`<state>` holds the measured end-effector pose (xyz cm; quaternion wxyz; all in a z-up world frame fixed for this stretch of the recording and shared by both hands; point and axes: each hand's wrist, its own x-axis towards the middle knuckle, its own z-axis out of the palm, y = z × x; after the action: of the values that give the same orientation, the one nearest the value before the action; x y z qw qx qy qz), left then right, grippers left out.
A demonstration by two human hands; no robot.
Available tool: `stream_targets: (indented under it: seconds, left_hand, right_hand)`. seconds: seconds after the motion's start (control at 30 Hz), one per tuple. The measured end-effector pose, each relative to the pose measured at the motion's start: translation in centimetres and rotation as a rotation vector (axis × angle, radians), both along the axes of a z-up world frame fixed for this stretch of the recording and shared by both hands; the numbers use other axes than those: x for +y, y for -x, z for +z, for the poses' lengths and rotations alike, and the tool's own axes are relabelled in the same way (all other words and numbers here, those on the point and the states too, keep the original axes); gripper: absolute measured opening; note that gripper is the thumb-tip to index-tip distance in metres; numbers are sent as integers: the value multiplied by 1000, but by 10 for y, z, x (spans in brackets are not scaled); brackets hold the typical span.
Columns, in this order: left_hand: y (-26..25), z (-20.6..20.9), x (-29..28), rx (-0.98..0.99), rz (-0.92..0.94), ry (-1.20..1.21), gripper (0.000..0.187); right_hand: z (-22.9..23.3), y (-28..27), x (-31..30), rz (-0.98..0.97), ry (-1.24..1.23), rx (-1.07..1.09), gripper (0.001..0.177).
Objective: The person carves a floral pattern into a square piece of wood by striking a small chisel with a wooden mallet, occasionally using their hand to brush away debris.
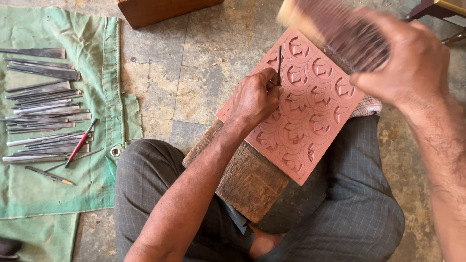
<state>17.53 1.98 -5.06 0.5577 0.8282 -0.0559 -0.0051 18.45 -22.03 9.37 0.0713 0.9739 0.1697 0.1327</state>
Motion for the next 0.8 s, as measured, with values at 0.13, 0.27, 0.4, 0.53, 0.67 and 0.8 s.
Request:
stream_targets:
  seconds: [0.13, 0.27, 0.4, 0.53, 0.67, 0.8]
  left_hand:
    - [6, 2, 0, -1, 8, 20, 12]
    - [9, 1, 0, -9, 34, -22, 15]
    - [13, -6, -3, -25, 37, 88, 4]
    - [16, -10, -5, -104, 79, 86, 10]
    - [21, -11, -8, -112, 66, 65, 10]
    - [26, -14, -9, -33, 71, 108, 10]
  right_hand:
    - [4, -2, 1, 144, 154, -123, 84]
    - [2, 1, 5, 34, 46, -24, 85]
    - [8, 0, 2, 183, 294, -176, 69]
    - [10, 1, 8, 155, 21, -119, 76]
    - [14, 3, 11, 289, 253, -227, 72]
    - [6, 4, 1, 211, 1, -147, 80]
